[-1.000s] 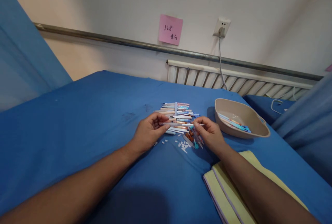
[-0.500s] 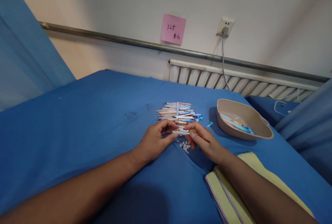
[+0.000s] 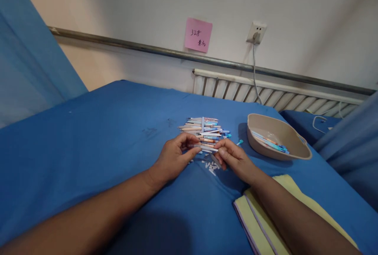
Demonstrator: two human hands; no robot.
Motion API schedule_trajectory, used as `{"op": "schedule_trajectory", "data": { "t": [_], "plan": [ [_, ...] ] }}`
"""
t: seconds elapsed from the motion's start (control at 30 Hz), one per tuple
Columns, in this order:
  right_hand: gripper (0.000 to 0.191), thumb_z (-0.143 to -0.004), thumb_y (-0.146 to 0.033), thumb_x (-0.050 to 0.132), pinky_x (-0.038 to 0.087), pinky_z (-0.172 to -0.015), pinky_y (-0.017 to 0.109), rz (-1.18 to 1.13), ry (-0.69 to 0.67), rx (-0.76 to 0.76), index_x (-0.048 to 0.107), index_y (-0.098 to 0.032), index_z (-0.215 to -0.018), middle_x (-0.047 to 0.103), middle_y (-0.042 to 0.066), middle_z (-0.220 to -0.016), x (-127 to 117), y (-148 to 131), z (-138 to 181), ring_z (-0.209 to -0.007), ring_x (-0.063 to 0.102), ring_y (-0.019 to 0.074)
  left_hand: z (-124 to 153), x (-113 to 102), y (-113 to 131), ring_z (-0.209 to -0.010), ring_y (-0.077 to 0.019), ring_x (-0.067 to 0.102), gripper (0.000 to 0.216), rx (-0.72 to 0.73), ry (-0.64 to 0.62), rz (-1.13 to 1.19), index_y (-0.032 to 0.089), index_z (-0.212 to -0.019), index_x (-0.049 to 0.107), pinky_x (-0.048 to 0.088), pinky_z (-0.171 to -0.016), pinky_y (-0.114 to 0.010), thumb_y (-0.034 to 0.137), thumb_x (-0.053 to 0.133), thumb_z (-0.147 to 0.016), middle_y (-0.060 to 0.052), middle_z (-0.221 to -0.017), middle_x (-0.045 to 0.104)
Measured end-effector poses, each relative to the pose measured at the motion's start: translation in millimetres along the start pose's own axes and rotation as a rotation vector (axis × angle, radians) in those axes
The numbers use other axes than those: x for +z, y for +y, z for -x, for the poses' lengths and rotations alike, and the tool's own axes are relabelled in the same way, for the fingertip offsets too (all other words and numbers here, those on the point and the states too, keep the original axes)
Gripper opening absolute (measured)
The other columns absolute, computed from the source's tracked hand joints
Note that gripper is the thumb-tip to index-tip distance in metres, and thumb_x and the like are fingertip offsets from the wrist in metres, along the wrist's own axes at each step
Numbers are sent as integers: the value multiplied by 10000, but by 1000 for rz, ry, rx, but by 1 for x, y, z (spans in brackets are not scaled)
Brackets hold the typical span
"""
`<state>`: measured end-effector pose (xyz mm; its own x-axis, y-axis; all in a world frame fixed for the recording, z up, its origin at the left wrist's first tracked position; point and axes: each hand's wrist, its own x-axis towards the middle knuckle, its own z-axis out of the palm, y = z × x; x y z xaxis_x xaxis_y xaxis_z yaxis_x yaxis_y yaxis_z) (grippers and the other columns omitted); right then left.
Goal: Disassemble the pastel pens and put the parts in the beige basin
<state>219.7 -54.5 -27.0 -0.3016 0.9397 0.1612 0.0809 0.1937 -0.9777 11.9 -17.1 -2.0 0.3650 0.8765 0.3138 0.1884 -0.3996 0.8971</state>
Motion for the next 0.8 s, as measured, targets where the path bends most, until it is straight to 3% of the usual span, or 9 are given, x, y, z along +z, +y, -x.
{"op": "schedule_trajectory", "data": {
  "t": [0.23,0.37,0.5,0.63,0.8],
  "plan": [
    [265,-903,-442,429,385,-528,229,-17,-35,19,453,-207,-1025,508,-43,-650,7,-4,1,-514,463,92,4,4,1,-779,-162,630,179,20,-64,-52,166,-892,616,510,-740,-304,266,634,-745,-39,-874,676],
    [243,-879,-434,477,393,-521,221,4,-31,52,474,-199,-937,542,-37,-648,-2,-3,0,-508,482,89,-1,-1,-4,-787,-166,627,222,33,-88,-119,173,-969,620,500,-735,-300,295,593,-786,-44,-893,679],
    [231,-849,-389,522,385,-522,208,220,-59,100,522,-173,-771,554,-20,-665,-26,-9,2,-526,473,80,-7,-12,-6,-898,-186,602,242,129,-313,-354,222,-1039,625,455,-818,-315,297,551,-821,-38,-979,666],
    [199,-843,-329,513,385,-512,195,394,-189,239,524,-170,-724,538,-29,-597,-44,-24,10,-518,475,83,-8,-18,-3,-932,-204,574,213,190,-498,-558,225,-983,620,428,-836,-318,320,468,-869,-51,-971,637],
    [177,-863,-345,465,374,-430,185,461,-313,459,492,-190,-784,574,-30,-555,-48,-47,22,-429,493,86,-7,-16,0,-875,-210,582,210,47,-388,-572,205,-976,539,426,-777,-314,343,408,-888,-58,-944,630]
  ]
}}
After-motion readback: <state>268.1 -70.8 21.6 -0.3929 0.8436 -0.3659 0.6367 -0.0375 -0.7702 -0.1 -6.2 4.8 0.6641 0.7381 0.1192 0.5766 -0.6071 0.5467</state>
